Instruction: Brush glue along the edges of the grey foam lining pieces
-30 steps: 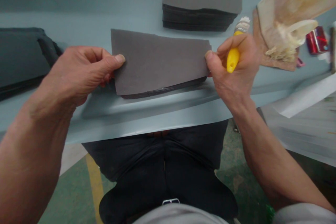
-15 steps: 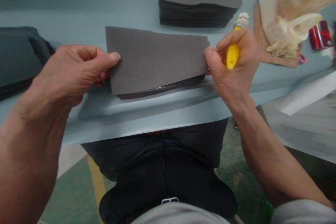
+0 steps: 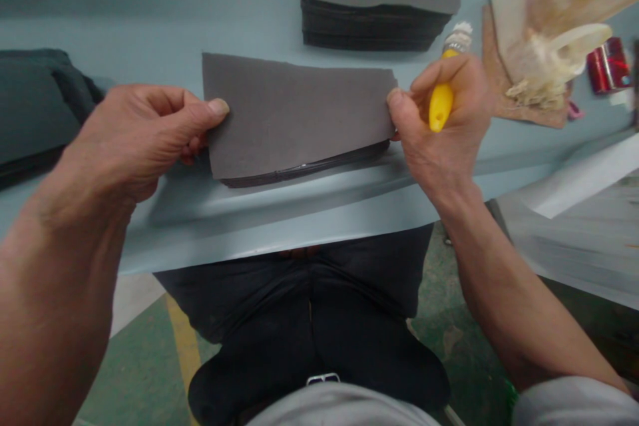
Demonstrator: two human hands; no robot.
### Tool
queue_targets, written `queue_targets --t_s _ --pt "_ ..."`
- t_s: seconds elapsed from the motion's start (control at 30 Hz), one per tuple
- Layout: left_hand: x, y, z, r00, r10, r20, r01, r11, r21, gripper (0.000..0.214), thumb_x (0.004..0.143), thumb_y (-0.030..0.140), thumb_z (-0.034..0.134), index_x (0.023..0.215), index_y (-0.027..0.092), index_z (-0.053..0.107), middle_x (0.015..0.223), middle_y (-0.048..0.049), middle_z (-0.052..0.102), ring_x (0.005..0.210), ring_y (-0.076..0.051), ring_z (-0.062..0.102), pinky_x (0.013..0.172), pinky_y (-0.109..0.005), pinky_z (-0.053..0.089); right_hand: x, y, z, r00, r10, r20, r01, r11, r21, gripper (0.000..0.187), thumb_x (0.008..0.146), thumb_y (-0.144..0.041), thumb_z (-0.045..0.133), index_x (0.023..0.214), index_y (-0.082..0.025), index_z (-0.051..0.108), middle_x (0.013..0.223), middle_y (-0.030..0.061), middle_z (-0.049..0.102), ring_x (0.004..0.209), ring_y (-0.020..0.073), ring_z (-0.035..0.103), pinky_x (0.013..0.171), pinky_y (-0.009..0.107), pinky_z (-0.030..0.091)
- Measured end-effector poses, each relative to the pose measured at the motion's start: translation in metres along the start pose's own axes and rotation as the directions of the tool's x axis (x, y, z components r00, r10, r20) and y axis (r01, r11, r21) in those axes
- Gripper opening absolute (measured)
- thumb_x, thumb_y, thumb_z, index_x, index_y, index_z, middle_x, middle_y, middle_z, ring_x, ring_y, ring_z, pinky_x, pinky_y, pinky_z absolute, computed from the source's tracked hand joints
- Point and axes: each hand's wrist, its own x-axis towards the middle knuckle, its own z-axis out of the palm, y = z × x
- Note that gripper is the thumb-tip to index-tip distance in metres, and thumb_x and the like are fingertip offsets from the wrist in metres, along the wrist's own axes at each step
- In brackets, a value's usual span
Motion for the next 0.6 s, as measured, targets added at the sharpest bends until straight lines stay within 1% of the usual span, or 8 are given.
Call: queue_targets --t_s 0.07,0.13,0.2,0.27,0.33,0.43,0.53,0.6 --pt "-0.002 0.004 0.0 1.0 -0.03 -0.008 0.03 0.999 0.034 0.048 0.078 0.06 0.068 0.073 0.013 0.063 0.059 0.0044 0.052 0.055 -0.005 0.045 0.062 -0.018 0.032 -0.001 0.0 -0.001 0.999 0.02 0.025 -0.019 0.999 -0.036 0.024 0.094 -0.029 0.075 0.095 -0.029 0.051 0.088 -0.0027 0.064 0.072 0.0149 0.064 0.072 0.034 0.059" --pt "-0.004 0.007 0.001 0.998 -0.057 -0.015 0.057 0.997 0.056 0.047 0.078 0.06 0.068 0.076 0.013 0.064 0.062 0.0037 0.052 0.059 -0.005 0.046 0.068 -0.02 0.036 -0.002 0.0 -0.003 0.999 0.008 0.04 -0.006 0.999 -0.045 0.021 0.096 -0.033 0.071 0.096 -0.028 0.051 0.089 -0.0026 0.063 0.074 0.0145 0.065 0.074 0.034 0.06" --pt "-0.005 0.008 0.001 0.998 -0.066 -0.019 0.067 0.996 0.056 0.048 0.077 0.06 0.068 0.077 0.013 0.064 0.063 0.0032 0.052 0.062 -0.006 0.048 0.071 -0.022 0.038 -0.002 -0.001 -0.003 0.999 -0.021 0.028 0.022 0.999 -0.028 0.021 0.095 -0.032 0.071 0.096 -0.028 0.051 0.089 -0.0024 0.063 0.073 0.0146 0.065 0.072 0.034 0.059" --pt "-0.005 0.007 0.002 0.998 -0.057 -0.018 0.058 0.997 0.055 0.049 0.076 0.061 0.069 0.075 0.013 0.063 0.062 0.0034 0.051 0.061 -0.006 0.047 0.073 -0.024 0.039 -0.003 -0.001 -0.004 1.0 -0.021 0.023 0.021 0.999 -0.03 0.02 0.095 -0.03 0.071 0.095 -0.028 0.051 0.088 -0.0016 0.063 0.072 0.0155 0.065 0.072 0.034 0.06" --pt "-0.005 0.004 0.002 0.999 -0.031 -0.019 0.032 0.998 0.059 0.051 0.076 0.063 0.069 0.075 0.012 0.063 0.061 0.004 0.052 0.06 -0.005 0.045 0.073 -0.024 0.039 -0.004 -0.001 -0.003 0.999 0.003 0.036 -0.001 0.999 -0.054 0.019 0.096 -0.03 0.071 0.096 -0.029 0.053 0.09 -0.0002 0.064 0.075 0.0173 0.066 0.074 0.036 0.061" --pt "-0.006 0.001 0.002 1.0 -0.005 -0.014 0.006 0.999 0.053 0.052 0.078 0.062 0.07 0.077 0.011 0.063 0.061 0.0043 0.052 0.06 -0.004 0.043 0.072 -0.024 0.036 -0.005 0.001 -0.003 0.998 0.026 0.065 -0.02 0.995 -0.097 0.015 0.099 -0.032 0.07 0.101 -0.029 0.056 0.094 0.0024 0.066 0.084 0.0205 0.07 0.078 0.038 0.063" --pt "-0.006 -0.002 0.004 1.0 0.011 -0.024 -0.01 1.0 0.029 0.047 0.078 0.058 0.071 0.075 0.012 0.063 0.059 0.0047 0.053 0.059 -0.004 0.043 0.067 -0.021 0.031 -0.007 0.003 -0.003 0.996 0.033 0.088 -0.021 0.989 -0.144 0.012 0.102 -0.034 0.066 0.107 -0.028 0.058 0.098 0.005 0.068 0.093 0.023 0.072 0.08 0.039 0.062" --pt "-0.006 -0.003 0.005 0.999 0.038 -0.033 -0.037 0.999 0.017 0.045 0.077 0.057 0.072 0.074 0.013 0.064 0.058 0.0055 0.053 0.057 -0.004 0.041 0.062 -0.02 0.027 -0.007 0.003 -0.004 0.995 0.033 0.098 -0.017 0.986 -0.167 0.011 0.104 -0.034 0.065 0.109 -0.027 0.058 0.099 0.0058 0.068 0.093 0.0229 0.072 0.08 0.038 0.062"
